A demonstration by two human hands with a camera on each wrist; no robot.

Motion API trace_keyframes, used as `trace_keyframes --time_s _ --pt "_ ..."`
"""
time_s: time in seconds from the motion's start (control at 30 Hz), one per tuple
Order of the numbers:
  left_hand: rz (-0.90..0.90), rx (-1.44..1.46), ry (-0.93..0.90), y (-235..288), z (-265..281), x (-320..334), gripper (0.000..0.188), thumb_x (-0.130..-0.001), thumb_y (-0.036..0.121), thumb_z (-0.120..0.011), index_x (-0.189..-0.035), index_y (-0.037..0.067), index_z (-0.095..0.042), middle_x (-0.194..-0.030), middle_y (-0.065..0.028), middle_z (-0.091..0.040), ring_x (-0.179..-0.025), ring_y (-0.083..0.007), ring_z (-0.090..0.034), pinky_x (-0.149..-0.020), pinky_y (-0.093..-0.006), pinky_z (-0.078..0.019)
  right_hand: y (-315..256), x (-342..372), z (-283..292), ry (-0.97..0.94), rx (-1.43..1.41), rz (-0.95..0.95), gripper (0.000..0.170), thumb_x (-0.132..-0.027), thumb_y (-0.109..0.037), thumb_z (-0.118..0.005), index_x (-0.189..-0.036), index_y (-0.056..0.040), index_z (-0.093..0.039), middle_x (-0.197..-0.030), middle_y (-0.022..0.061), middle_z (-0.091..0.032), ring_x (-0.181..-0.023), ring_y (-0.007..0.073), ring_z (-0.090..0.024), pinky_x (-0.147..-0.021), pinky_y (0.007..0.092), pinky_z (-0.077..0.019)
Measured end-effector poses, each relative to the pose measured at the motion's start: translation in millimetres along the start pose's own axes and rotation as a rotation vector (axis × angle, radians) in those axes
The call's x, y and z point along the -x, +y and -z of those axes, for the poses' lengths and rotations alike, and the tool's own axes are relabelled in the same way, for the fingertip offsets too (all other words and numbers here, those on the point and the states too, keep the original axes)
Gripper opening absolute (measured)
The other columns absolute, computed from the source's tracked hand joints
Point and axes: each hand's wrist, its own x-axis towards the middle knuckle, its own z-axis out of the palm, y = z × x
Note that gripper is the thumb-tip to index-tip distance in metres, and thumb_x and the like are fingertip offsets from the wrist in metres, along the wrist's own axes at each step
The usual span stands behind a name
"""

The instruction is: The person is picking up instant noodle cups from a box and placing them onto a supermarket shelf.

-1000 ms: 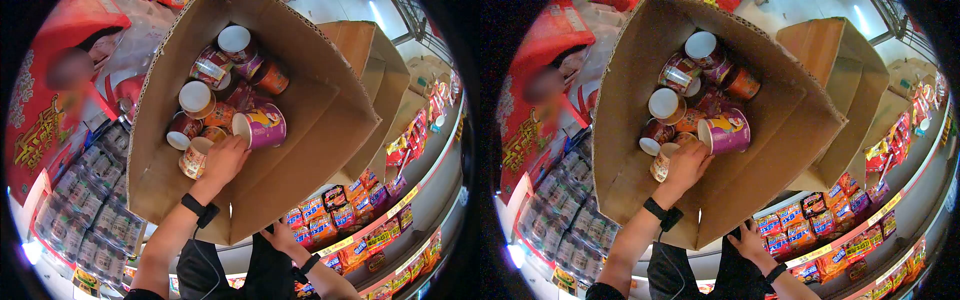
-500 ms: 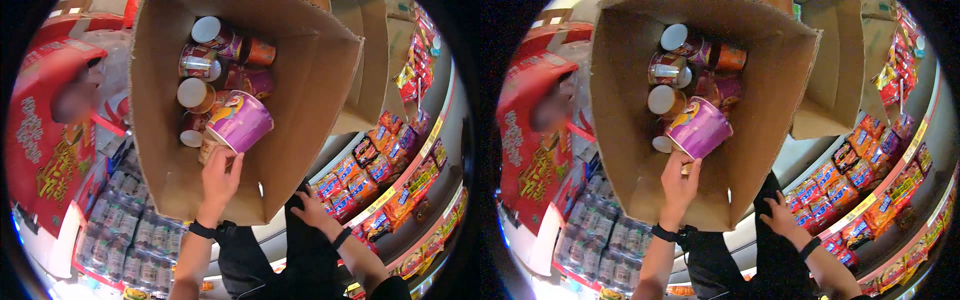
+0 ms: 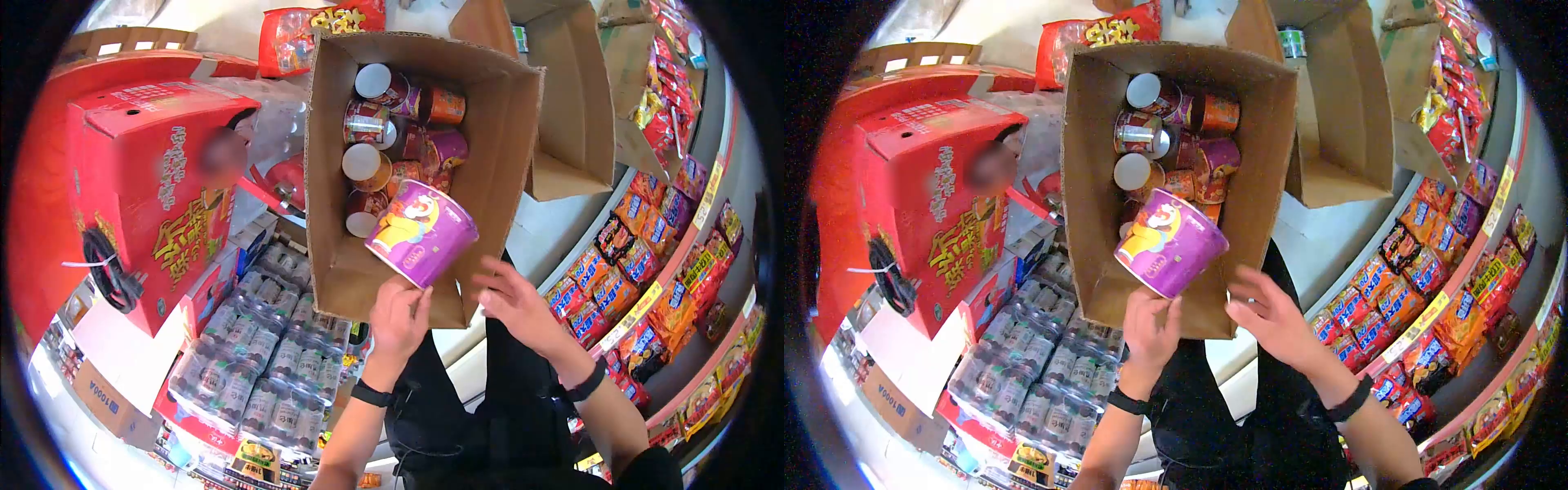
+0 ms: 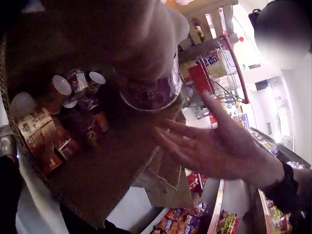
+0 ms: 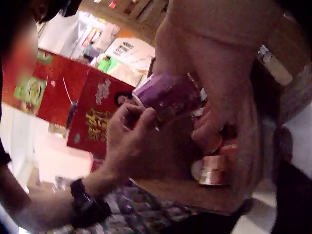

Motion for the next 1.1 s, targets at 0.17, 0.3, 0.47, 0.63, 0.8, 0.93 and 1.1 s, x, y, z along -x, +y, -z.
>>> trace_keyframes --time_s 0.17,0.3,0.47,0.63,0.8,0.93,1.1 --pt "-0.150 0.011 -0.210 50.2 29.6 25.8 0.022 -0.077 0.004 -0.081 -0.092 0.007 -0.066 -0.098 -0.0103 -0.070 -0.091 -0.0292 -0.069 -0.078 -0.0400 -0.0566 -3.9 -11.1 -38.4 -0.151 -0.786 -0.114 0.087 -0.097 -0.074 -0.044 -0.154 -0.0089 -0.037 -0.152 0.0151 -0.049 -0.137 0.0301 -0.052 -0.113 0.0532 -0.0423" --pt "-0.376 -0.063 -0.303 77.1 58.1 30.8 0.028 -0.073 0.007 -0.085 -0.097 0.011 -0.072 -0.096 -0.0034 -0.070 -0.087 -0.0248 -0.069 -0.074 -0.0383 -0.0554 8.6 -17.3 -46.5 -0.328 -1.004 -0.063 0.105 -0.087 -0.089 -0.039 -0.152 -0.0063 -0.043 -0.153 0.0184 -0.049 -0.138 0.0330 -0.052 -0.118 0.0505 -0.0381" --pt "-0.390 0.083 -0.431 103.4 81.4 32.0 0.026 -0.078 0.013 -0.078 -0.102 0.010 -0.069 -0.097 -0.0029 -0.066 -0.090 -0.0227 -0.068 -0.079 -0.0360 -0.0561 -8.5 -14.4 -57.1 -0.781 -1.370 0.027 0.095 -0.089 -0.083 -0.047 -0.141 -0.0048 -0.057 -0.139 0.0198 -0.063 -0.123 0.0339 -0.064 -0.109 0.0501 -0.0478" --pt "-0.254 0.116 -0.413 121.4 103.9 42.0 0.016 -0.081 0.010 -0.081 -0.091 0.007 -0.070 -0.087 -0.0074 -0.070 -0.081 -0.0270 -0.070 -0.071 -0.0383 -0.0566 -21.2 -4.8 -51.5 -0.669 -1.228 0.010 0.080 -0.097 -0.072 -0.047 -0.137 -0.0042 -0.061 -0.135 0.0195 -0.066 -0.120 0.0324 -0.066 -0.107 0.0485 -0.0502" --pt "-0.066 0.112 -0.302 117.8 128.2 55.1 0.006 -0.089 0.005 -0.067 -0.084 0.003 -0.069 -0.083 -0.0127 -0.070 -0.076 -0.0314 -0.069 -0.070 -0.0389 -0.0563 -17.9 10.5 -30.1 -0.676 -1.197 -0.028 0.064 -0.102 -0.057 -0.046 -0.136 -0.0052 -0.060 -0.134 0.0169 -0.067 -0.120 0.0310 -0.066 -0.108 0.0455 -0.0496" --pt "0.090 0.135 -0.179 122.0 119.8 60.2 0.020 -0.098 0.006 -0.055 -0.084 -0.002 -0.067 -0.082 -0.0152 -0.069 -0.075 -0.0302 -0.069 -0.071 -0.0366 -0.0550 -16.0 16.9 -11.4 -0.637 -1.103 -0.010 0.060 -0.103 -0.054 -0.045 -0.136 -0.0056 -0.060 -0.134 0.0161 -0.066 -0.122 0.0300 -0.065 -0.109 0.0452 -0.0490" --pt "0.412 0.258 -0.050 139.6 102.5 67.6 0.025 -0.106 0.014 -0.050 -0.102 -0.004 -0.067 -0.098 -0.0156 -0.071 -0.085 -0.0229 -0.068 -0.078 -0.0345 -0.0540 -15.0 41.6 7.4 -0.481 -0.972 -0.011 0.061 -0.103 -0.051 -0.047 -0.144 -0.0062 -0.054 -0.141 0.0118 -0.062 -0.130 0.0271 -0.059 -0.115 0.0463 -0.0425"
